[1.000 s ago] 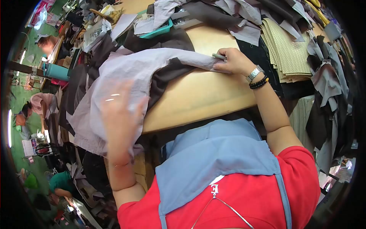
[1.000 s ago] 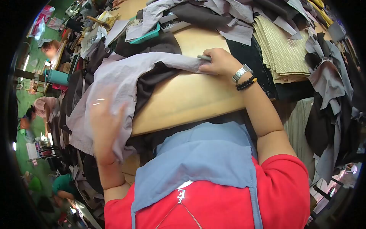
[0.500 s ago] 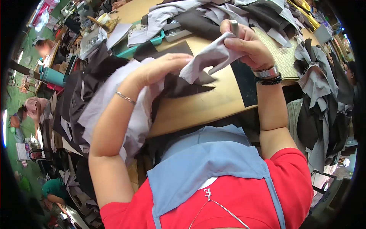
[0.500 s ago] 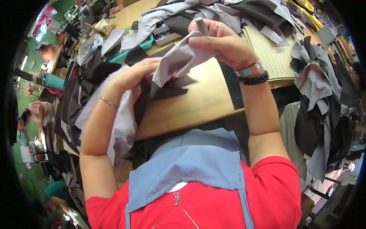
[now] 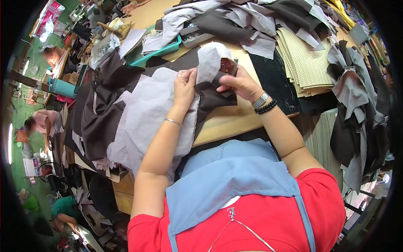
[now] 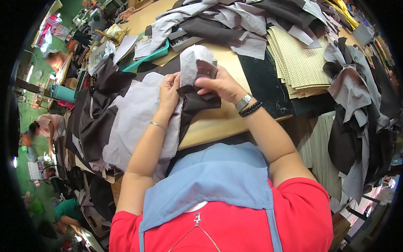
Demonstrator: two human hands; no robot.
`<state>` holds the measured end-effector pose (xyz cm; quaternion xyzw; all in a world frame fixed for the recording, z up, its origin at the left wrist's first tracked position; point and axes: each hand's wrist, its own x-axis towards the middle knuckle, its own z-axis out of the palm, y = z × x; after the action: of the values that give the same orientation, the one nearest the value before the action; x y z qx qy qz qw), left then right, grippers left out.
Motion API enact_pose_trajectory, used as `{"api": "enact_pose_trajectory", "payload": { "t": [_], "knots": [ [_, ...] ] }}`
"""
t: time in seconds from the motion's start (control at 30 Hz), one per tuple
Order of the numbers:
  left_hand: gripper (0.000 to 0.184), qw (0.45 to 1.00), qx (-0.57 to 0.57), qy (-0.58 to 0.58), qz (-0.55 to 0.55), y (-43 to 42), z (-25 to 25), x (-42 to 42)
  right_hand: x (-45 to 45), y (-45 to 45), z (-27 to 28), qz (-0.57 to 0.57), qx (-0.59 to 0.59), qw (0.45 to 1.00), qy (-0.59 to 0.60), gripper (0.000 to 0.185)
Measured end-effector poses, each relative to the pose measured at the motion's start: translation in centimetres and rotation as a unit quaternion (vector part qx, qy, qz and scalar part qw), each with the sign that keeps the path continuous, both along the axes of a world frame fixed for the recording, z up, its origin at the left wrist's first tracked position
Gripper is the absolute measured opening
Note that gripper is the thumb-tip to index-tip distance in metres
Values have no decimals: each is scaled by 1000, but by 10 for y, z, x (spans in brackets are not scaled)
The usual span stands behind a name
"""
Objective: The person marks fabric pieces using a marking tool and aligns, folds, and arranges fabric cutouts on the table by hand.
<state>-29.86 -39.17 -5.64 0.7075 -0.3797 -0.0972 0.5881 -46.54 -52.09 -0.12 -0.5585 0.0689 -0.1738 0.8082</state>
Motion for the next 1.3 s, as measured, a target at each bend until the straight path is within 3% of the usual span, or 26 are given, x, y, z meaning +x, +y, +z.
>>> {"api": "enact_pose_trajectory", "payload": {
  "t": [0.07, 0.17, 0.2, 0.27, 0.33, 0.43, 0.57, 0.6, 0.7, 0.8, 0.9, 1.03, 1.07, 1.17, 1.2, 1.3],
  "knots": [
    [28, 997, -2, 71, 9, 3, 10, -6, 3, -11, 7, -4, -211, 969, 131, 51],
    [29, 995, -12, 94, 27, 5, 4, 2, 7, -21, -10, 31, -281, 938, 200, 50],
    [27, 987, -78, 137, -2, 3, 2, 2, 4, -9, 2, 23, -195, 971, 139, 50],
    [27, 972, -86, 218, -21, 5, -2, 0, 7, -14, -16, 98, -3, 989, 110, 50],
    [26, 956, -77, 283, 5, 4, 7, -19, 8, -1, -11, 76, 56, 992, 80, 47],
    [27, 960, 3, 245, -139, 11, 6, -27, 15, 6, -11, 8, -36, 994, 101, 45],
    [23, 996, 40, 24, -72, 11, 10, -27, 16, 7, -18, -24, -88, 987, 129, 60],
    [23, 984, -19, 148, -94, 10, 13, -33, 16, 8, -16, -14, -101, 985, 136, 55],
    [21, 976, -125, 171, -55, 5, 10, -43, 21, 3, -24, -1, -161, 972, 170, 48],
    [22, 992, -64, 101, 49, 12, 5, -36, 17, 11, -26, -54, -107, 987, 104, 37],
    [24, 989, -61, 112, 77, 27, 12, -8, 4, -4, -9, -67, -189, 971, 131, 24],
    [25, 992, -60, -7, 110, 25, 17, -8, -2, -9, -3, -57, -282, 945, 156, 23],
    [24, 991, -63, 28, 117, 24, 10, -3, -4, -8, 0, -54, -303, 932, 191, 28],
    [24, 984, -68, 93, 133, 25, -13, 18, -19, 4, -7, -82, -479, 870, 85, 42],
    [24, 984, -68, 89, 136, 26, -13, 20, -23, 4, -4, -47, -500, 851, 157, 36],
    [24, 985, -42, 86, 141, 29, -14, 20, -39, 11, 7, -20, -489, 848, 202, 28]
  ]
}}
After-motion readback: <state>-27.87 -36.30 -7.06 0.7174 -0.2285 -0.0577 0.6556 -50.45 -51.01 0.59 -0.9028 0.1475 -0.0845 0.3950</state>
